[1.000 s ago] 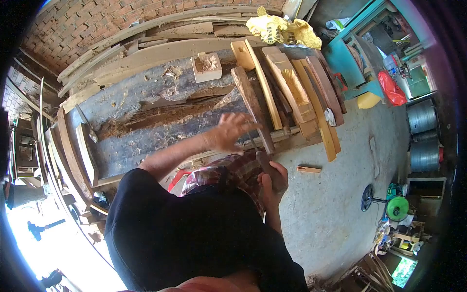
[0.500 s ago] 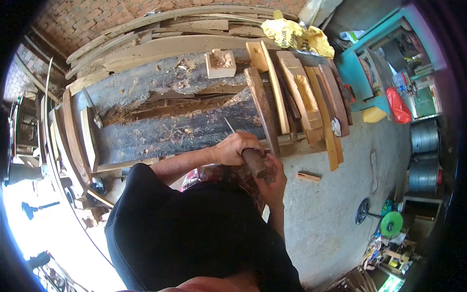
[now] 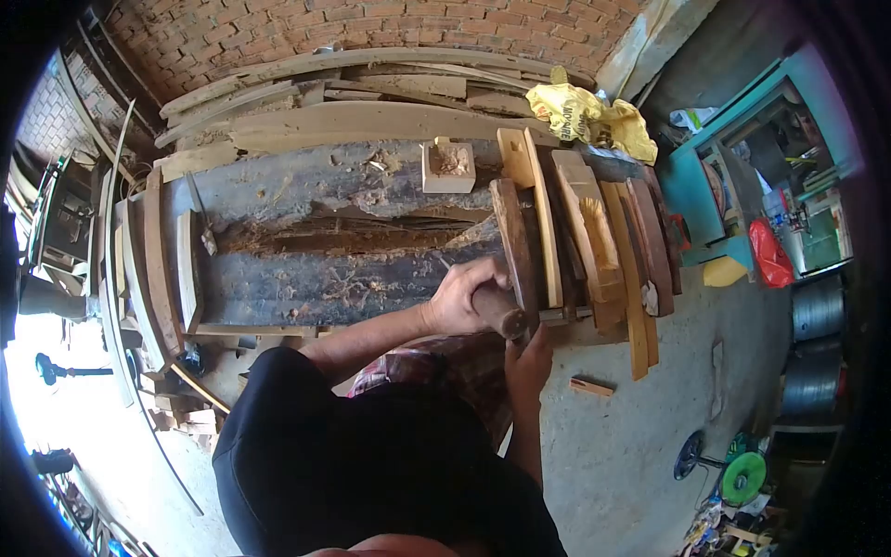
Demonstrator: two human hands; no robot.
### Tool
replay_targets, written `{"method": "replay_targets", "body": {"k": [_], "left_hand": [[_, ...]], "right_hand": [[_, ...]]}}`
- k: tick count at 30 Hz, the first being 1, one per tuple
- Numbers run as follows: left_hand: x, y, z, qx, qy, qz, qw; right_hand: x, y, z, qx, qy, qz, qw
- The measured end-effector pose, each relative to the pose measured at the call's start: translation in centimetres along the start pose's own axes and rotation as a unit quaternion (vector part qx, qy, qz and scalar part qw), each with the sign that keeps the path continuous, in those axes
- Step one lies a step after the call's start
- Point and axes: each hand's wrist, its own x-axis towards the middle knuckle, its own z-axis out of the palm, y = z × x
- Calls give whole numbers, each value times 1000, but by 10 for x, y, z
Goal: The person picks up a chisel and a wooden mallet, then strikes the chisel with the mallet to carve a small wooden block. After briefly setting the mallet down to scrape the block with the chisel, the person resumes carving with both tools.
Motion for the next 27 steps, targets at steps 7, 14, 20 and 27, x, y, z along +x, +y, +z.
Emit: {"method": "replay_targets", "body": {"k": [7,14,20,27], "left_hand": [[66,-8,0,135,26,143,980],[122,-47,-10,137,108,140,975],[132,-64,-8,139,144,107,974],[130,-78,-15,137,170,80,973]], "right_hand": [[41,-26,13,-83,-60,70,992],[45,-36,21,-87,-51,115,988],[45,-36,23,-96,-33,103,990],[45,-34,25,-98,-12,83,992]]}}
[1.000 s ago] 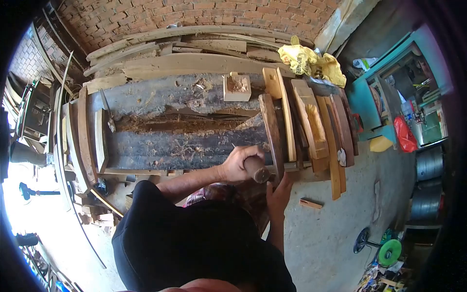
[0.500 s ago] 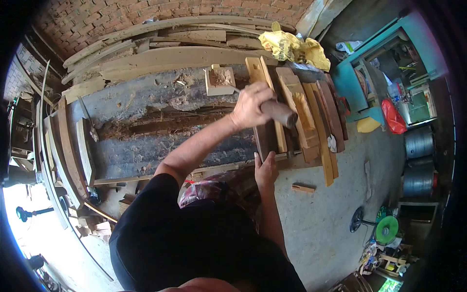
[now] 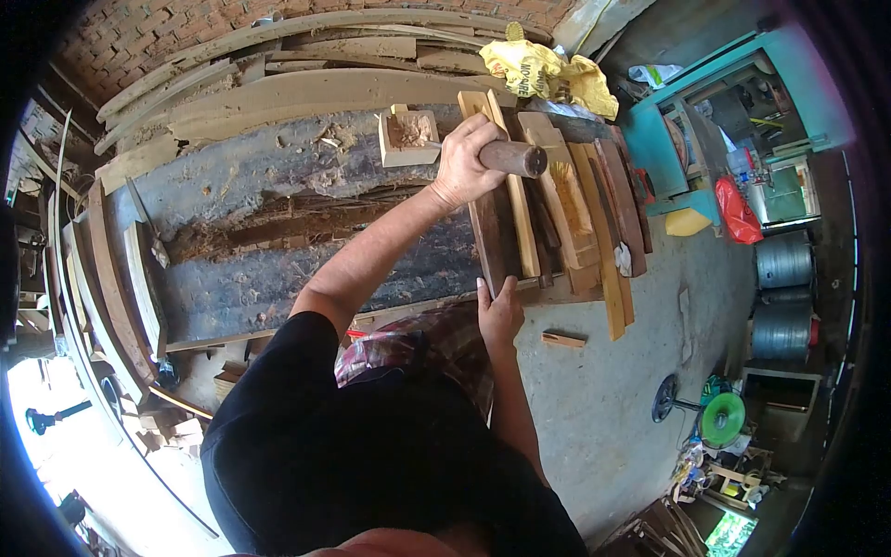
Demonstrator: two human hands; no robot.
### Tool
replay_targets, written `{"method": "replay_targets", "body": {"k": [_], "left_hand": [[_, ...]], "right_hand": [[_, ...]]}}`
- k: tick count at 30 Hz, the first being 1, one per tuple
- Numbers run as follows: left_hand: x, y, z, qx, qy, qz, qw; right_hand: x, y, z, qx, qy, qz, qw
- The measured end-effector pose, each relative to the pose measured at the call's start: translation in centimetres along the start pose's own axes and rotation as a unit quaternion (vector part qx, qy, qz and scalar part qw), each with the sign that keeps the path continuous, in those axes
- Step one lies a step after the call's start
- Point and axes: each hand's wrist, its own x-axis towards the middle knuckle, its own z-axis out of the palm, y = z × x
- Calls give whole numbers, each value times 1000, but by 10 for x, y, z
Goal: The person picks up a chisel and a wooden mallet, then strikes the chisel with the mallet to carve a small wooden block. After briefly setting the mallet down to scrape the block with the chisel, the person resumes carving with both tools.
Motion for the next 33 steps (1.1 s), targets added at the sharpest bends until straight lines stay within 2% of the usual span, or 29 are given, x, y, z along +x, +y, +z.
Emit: {"method": "replay_targets", "body": {"k": [7,9,10,12,13,15,16,18,20,22,23,26,28,31,32,33], "left_hand": [[-9,-9,-1,-16,35,-22,999],[-10,-8,-2,-19,47,-12,999],[-11,-5,-2,-19,47,-11,999],[-12,0,-4,-37,65,4,997],[-12,2,-4,-35,67,7,997],[-13,4,-2,-46,75,-15,996],[-13,5,-1,-43,78,-13,996],[-11,5,0,-42,78,-15,996],[-11,6,0,-32,87,-16,996],[-11,6,2,-48,88,-53,994],[-10,8,2,-51,97,-50,993],[-13,5,5,-51,77,-47,995],[-13,8,3,-44,65,-49,996],[-17,6,6,-22,55,-37,998],[-18,5,7,-25,53,-52,997],[-17,6,7,-28,53,-54,997]], "right_hand": [[1,11,11,38,25,-4,999],[4,23,18,141,61,-55,987],[3,27,18,141,62,-55,987],[3,31,15,313,36,-68,947],[1,26,5,315,37,-71,946],[-10,18,-20,452,-89,113,880],[-16,17,-29,453,-90,108,880],[-24,14,-44,546,-67,119,827],[-31,7,-64,560,-55,114,819],[-34,1,-79,620,36,52,782],[-26,1,-86,639,21,17,769],[-7,-9,-113,602,20,23,798],[0,-28,-138,591,59,31,804],[7,-25,-167,544,189,-39,817],[11,-28,-179,540,189,-38,820],[18,-33,-189,552,266,-107,783]]}}
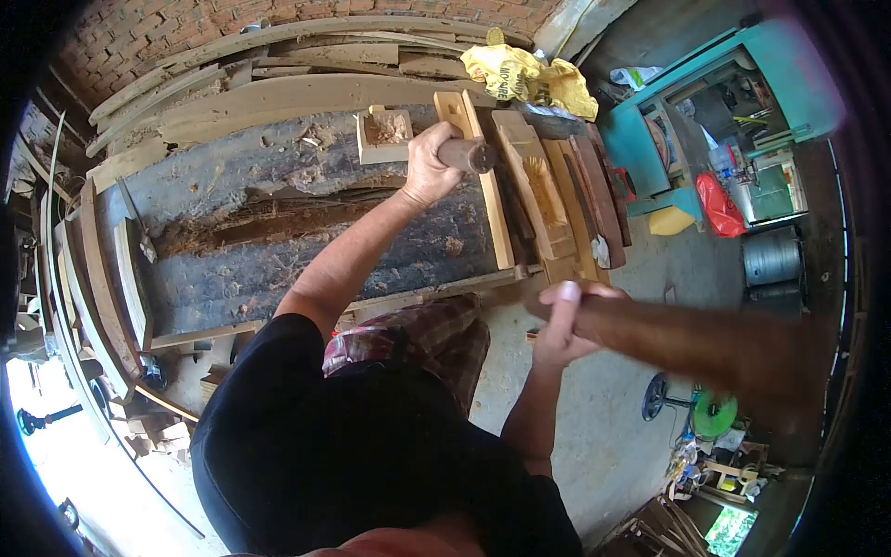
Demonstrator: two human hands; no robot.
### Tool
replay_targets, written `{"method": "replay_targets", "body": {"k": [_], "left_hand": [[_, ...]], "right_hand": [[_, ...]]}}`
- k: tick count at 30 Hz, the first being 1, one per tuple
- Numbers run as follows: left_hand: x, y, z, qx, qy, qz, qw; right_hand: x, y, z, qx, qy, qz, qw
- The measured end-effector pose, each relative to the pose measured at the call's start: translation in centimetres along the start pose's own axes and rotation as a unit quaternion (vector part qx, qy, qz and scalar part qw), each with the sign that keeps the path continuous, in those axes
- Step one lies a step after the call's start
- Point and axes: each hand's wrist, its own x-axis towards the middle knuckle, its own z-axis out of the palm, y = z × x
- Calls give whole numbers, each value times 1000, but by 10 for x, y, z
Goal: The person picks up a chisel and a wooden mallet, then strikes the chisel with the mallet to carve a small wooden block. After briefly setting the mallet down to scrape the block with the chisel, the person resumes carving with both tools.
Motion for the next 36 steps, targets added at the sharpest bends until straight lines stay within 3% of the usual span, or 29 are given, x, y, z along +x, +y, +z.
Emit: {"method": "replay_targets", "body": {"k": [1,2,3,4,5,6,11,13,14,16,18,19,21,23,25,28,29,31,33,36], "left_hand": [[0,0,0,-1,-1,-2,1000],[1,0,0,-1,-2,-1,1000],[1,-1,0,-7,1,-8,1000],[2,-1,0,-13,6,-15,1000],[2,-2,1,-12,8,-13,1000],[2,-3,1,-21,14,-31,999],[-3,-7,-1,-10,0,-31,999],[-8,-11,2,29,8,17,999],[-11,-12,3,24,8,31,999],[-15,-15,2,23,6,38,999],[-18,-12,-1,15,3,46,999],[-23,-11,-3,13,-1,49,999],[-23,-16,-6,-2,5,55,998],[-30,-22,-5,-23,3,66,998],[-27,-17,-8,-4,-9,73,997],[-29,-13,-11,-10,-25,61,998],[-29,-12,-11,-12,-30,50,998],[-29,-12,-15,-19,-32,58,998],[-26,-11,-25,-14,-75,99,992],[-26,-22,-22,5,-136,81,987]], "right_hand": [[4,-3,2,41,33,-96,994],[-2,4,-2,52,55,-92,993],[-35,91,-84,53,56,-92,993],[-68,188,-95,177,117,79,974],[-69,145,-54,-81,-29,49,995],[-66,84,-7,-333,-170,17,927],[-36,6,0,-169,-101,57,979],[-24,-11,-5,-160,75,139,974],[-28,4,-13,-161,77,137,974],[-51,64,-27,-121,52,9,991],[-79,107,-24,-293,-124,-13,948],[-86,97,-21,-294,-119,-12,948],[-83,70,-12,-265,-110,107,952],[-73,58,-17,-241,-77,79,964],[-61,52,-23,-135,29,74,988],[-68,57,-20,-85,45,74,993],[-87,104,-31,-129,-8,37,991],[-94,112,-27,-177,-63,-2,982],[-96,90,-23,-259,-209,84,939],[-90,63,-20,-207,-150,142,956]]}}
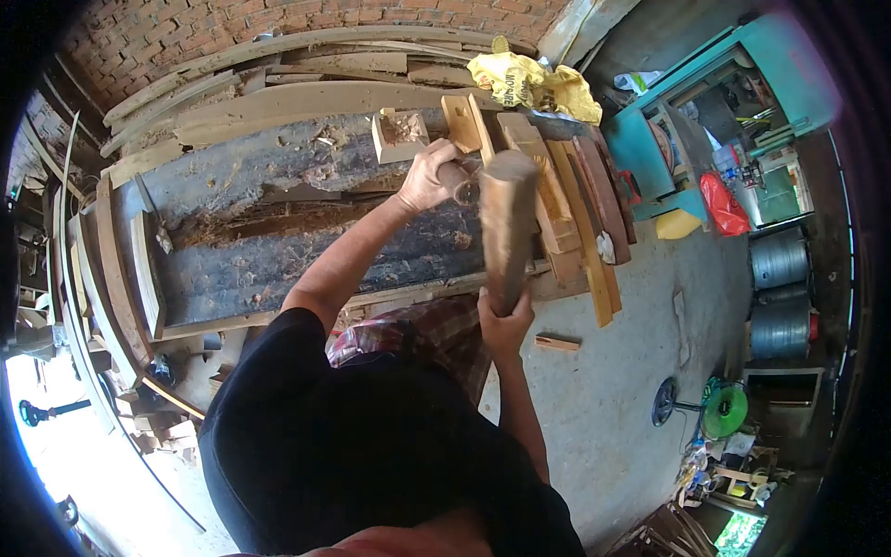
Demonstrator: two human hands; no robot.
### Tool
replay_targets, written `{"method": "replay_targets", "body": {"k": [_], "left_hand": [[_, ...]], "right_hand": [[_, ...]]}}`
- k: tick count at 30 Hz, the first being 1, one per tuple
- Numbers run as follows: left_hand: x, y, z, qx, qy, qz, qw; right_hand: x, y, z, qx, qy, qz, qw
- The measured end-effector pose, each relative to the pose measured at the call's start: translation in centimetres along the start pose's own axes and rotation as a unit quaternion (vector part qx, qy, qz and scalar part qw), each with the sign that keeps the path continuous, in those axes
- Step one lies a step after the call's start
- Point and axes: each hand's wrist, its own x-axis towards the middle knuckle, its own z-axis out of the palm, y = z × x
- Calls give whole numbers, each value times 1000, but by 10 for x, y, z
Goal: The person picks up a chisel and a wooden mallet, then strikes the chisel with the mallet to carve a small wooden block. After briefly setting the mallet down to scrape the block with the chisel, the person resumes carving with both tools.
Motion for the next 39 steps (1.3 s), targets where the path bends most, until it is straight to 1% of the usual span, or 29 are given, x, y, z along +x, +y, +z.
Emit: {"method": "replay_targets", "body": {"k": [1,3,4,7,8,10,13,14,15,16,18,19,21,23,25,26,27,29,30,31,33,34,35,37,38,39], "left_hand": [[2,0,-1,3,-3,6,1000],[5,7,-7,-5,7,5,1000],[5,12,-9,-13,19,-1,1000],[1,15,-7,-27,19,-5,999],[1,17,-8,-14,11,11,1000],[1,14,-11,-15,-4,21,1000],[6,3,-25,-32,-31,41,998],[5,1,-33,-18,-65,1,998],[8,-1,-37,-17,-64,4,998],[8,-2,-41,-13,-55,9,998],[8,-2,-41,5,-24,22,999],[9,7,-39,6,-25,16,1000],[13,26,-34,-18,23,79,996],[5,22,-21,2,13,57,998],[3,24,-14,20,39,40,998],[2,21,-8,13,79,30,996],[3,18,-4,12,76,29,997],[4,21,-3,24,151,-13,988],[6,26,-9,24,159,16,987],[2,24,-10,27,158,14,987],[-1,11,-11,-1,135,-30,990],[-6,0,-9,-8,133,-36,990],[-3,4,-17,-10,130,-38,991],[0,12,-32,25,116,30,993],[1,10,-37,-11,126,17,992],[3,3,-40,-16,131,21,991]], "right_hand": [[-3,-1,-1,3,1,0,1000],[-6,-1,-6,67,29,31,997],[-8,1,-8,67,27,31,997],[-13,3,-13,155,8,65,986],[-12,-1,-14,156,5,60,986],[-13,-21,-15,202,-12,111,973],[-17,-22,-13,213,-12,111,971],[-20,-18,-16,214,-10,106,971],[-23,-11,-16,198,-27,121,972],[-26,-5,-16,182,-45,139,972],[-31,3,-15,170,-52,145,973],[-33,5,-14,160,-59,145,975],[-33,6,-11,159,-66,146,974],[-35,5,-12,155,-69,150,974],[-34,2,-13,154,-66,162,972],[-34,4,-13,154,-65,163,972],[-34,7,-14,156,-61,158,973],[-40,15,-18,152,-56,163,973],[-43,19,-18,155,-48,166,973],[-42,24,-15,163,-40,162,972],[-44,38,-16,157,-38,146,976],[-46,44,-16,146,-35,136,979],[-47,46,-16,145,-34,139,979],[-53,49,-20,135,-37,162,977],[-54,41,-21,136,-36,161,977],[-54,26,-22,162,-38,187,968]]}}
